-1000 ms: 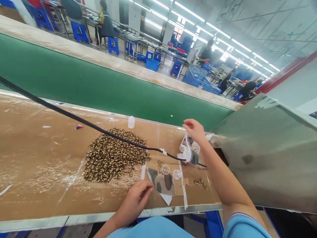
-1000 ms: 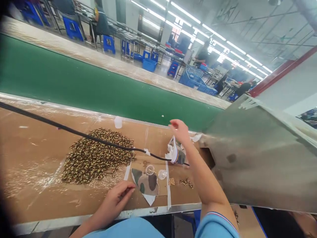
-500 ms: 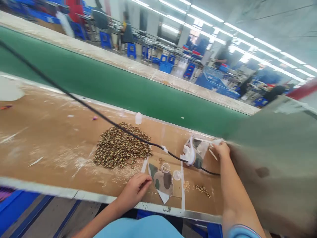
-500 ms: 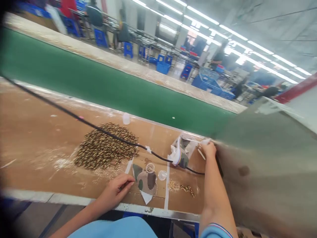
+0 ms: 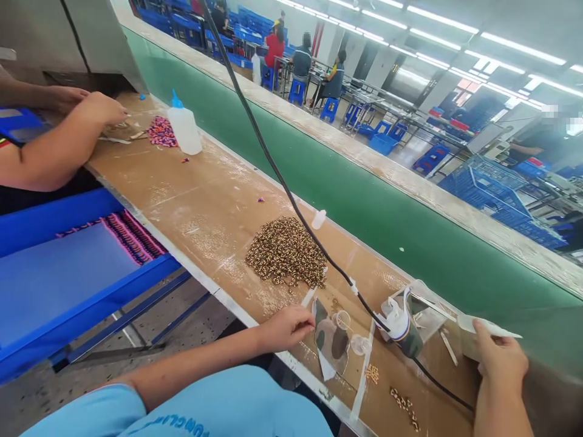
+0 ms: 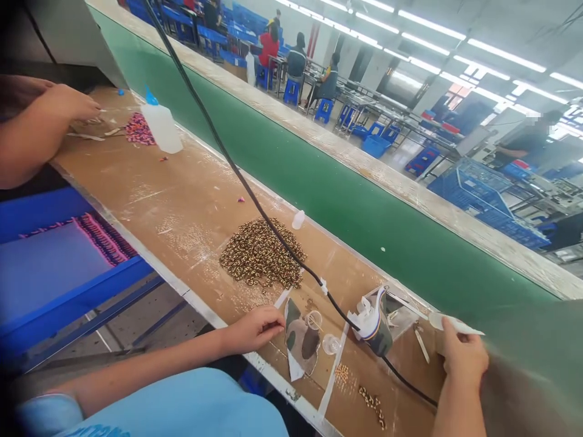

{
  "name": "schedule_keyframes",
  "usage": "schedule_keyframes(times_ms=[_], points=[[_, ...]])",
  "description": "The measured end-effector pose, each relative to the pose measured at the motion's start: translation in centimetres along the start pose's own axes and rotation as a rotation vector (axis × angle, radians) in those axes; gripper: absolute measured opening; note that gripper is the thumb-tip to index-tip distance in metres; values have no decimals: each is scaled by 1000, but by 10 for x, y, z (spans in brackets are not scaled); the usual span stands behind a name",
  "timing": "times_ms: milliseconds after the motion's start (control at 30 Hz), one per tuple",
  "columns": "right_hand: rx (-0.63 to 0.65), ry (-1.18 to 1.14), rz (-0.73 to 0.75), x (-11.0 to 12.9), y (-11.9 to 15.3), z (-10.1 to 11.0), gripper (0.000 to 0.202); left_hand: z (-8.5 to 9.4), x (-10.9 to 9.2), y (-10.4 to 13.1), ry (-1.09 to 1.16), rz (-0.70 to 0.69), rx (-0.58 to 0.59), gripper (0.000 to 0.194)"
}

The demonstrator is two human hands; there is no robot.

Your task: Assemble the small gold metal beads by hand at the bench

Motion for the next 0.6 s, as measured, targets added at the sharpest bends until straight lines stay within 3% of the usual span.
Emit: schedule_keyframes(times_ms=[100,200,333,500,600], points=[[-155,-260,-212,20,35,17,52,1,0,0,8,7,-8,14],[-158,-326,-249,49,82,31,45,1,-1,1,5,15,-16,13],[-12,-342,-233,69,136,35,52,1,0,3,6,5,-4,12],[302,-325,-101,59,174,18,67,1,1,7,16,13,0,11],[378,-284,-49,52,192,6,67,2,1,7,14,4,12,11]])
Point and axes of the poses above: each hand's wrist, its own y-axis away from the middle knuckle, its own z-axis out of the back of the hand, x = y × z, the point moved 1 cm from there along -y, towards the middle knuckle, and after that the axes turned 6 degrees about -z, right-handed, at the moved point
